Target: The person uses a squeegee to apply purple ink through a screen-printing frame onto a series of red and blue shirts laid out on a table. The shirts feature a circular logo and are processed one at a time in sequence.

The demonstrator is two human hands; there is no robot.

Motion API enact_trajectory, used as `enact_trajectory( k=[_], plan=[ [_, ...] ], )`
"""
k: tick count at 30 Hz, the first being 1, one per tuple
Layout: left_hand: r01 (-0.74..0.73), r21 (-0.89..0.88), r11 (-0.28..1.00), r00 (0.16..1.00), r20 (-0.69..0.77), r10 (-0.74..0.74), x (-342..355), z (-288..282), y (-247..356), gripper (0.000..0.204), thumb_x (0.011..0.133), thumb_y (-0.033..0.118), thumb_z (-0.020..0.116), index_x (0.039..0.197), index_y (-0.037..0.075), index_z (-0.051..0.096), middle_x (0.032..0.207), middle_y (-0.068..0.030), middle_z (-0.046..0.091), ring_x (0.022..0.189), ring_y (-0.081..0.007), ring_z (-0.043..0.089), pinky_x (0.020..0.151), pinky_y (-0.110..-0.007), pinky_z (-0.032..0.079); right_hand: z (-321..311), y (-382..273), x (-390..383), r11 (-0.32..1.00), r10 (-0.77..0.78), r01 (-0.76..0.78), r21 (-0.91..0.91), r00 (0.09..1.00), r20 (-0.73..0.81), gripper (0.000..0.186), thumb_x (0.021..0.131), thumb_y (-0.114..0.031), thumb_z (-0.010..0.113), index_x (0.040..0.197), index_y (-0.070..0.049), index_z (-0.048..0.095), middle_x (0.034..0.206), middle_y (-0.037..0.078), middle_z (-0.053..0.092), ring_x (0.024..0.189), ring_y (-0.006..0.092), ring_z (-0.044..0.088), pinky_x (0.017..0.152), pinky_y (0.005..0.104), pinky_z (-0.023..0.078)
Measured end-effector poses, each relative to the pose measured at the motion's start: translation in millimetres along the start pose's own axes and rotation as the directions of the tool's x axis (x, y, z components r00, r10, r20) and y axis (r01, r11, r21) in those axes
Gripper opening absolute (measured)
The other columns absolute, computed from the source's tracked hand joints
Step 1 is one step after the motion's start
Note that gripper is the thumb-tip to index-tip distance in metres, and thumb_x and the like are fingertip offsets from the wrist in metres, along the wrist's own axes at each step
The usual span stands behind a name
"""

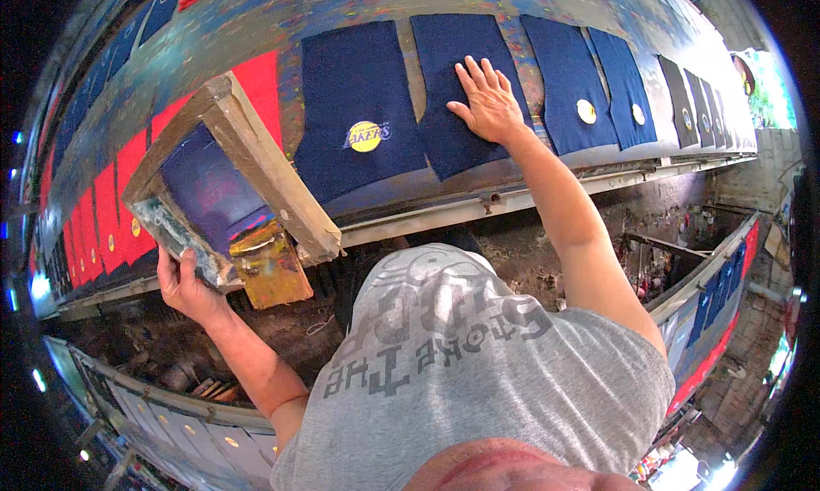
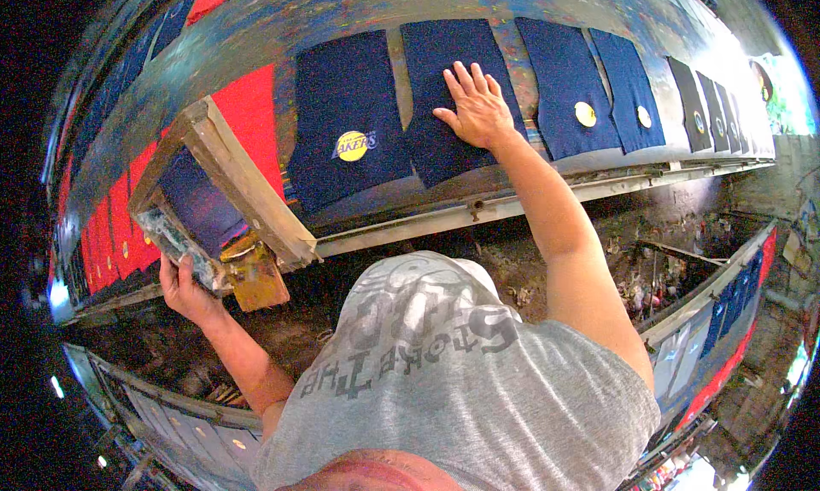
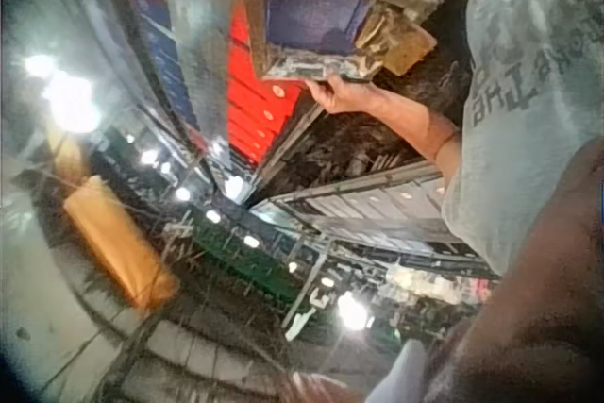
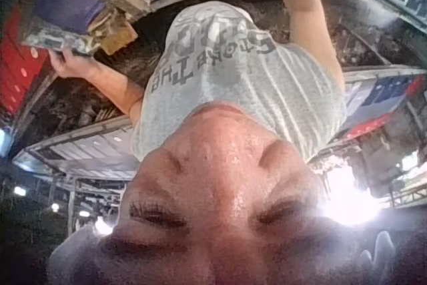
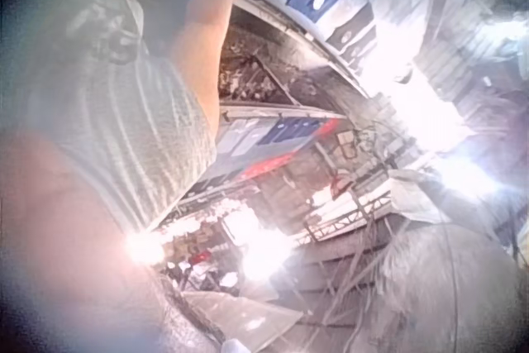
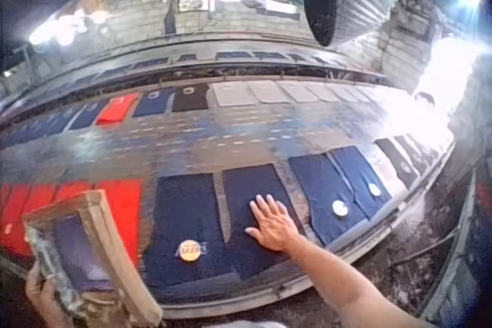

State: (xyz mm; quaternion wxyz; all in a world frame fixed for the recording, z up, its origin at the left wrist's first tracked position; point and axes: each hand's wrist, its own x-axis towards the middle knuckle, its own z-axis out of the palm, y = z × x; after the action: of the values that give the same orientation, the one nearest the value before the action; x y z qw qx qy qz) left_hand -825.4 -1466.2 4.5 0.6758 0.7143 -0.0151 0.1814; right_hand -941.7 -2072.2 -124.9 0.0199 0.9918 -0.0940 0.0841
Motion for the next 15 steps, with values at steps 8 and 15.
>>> enact_trajectory(
  k=[8, 15],
  plan=[
    [0.041, 0.014, 0.999, 0.999, -0.026, -0.04, -35.6, 69.1, 20.6, 0.053, 0.099, -0.01, 0.069, 0.152, -0.011, 0.066, 0.139, -0.0171, 0.077, 0.119, -0.0223, 0.074, 0.107, -0.037, 0.057, -17.2, 50.1, -11.6, 0.741, 0.119, 0.011, 0.671, 0.982, -0.147, 0.069, 0.113, -0.047, 0.064, 0.17, -0.011, 0.053, 0.177, 0.02, 0.047, 0.165, 0.0436, 0.039, 0.136, 0.0559, 0.028],
    [0.095, 0.103, 0.99, 0.988, 0.112, -0.106, -107.5, 224.0, 2.6, 0.062, 0.092, -0.012, 0.076, 0.153, -0.01, 0.066, 0.149, -0.02, 0.073, 0.132, -0.028, 0.072, 0.118, -0.04, 0.053, -90.4, 76.3, -124.2, 0.334, -0.004, 0.114, 0.936, 0.993, -0.12, 0.068, 0.113, -0.045, 0.067, 0.165, -0.002, 0.057, 0.175, 0.022, 0.05, 0.163, 0.0344, 0.046, 0.131, 0.0503, 0.039]
  ],
)
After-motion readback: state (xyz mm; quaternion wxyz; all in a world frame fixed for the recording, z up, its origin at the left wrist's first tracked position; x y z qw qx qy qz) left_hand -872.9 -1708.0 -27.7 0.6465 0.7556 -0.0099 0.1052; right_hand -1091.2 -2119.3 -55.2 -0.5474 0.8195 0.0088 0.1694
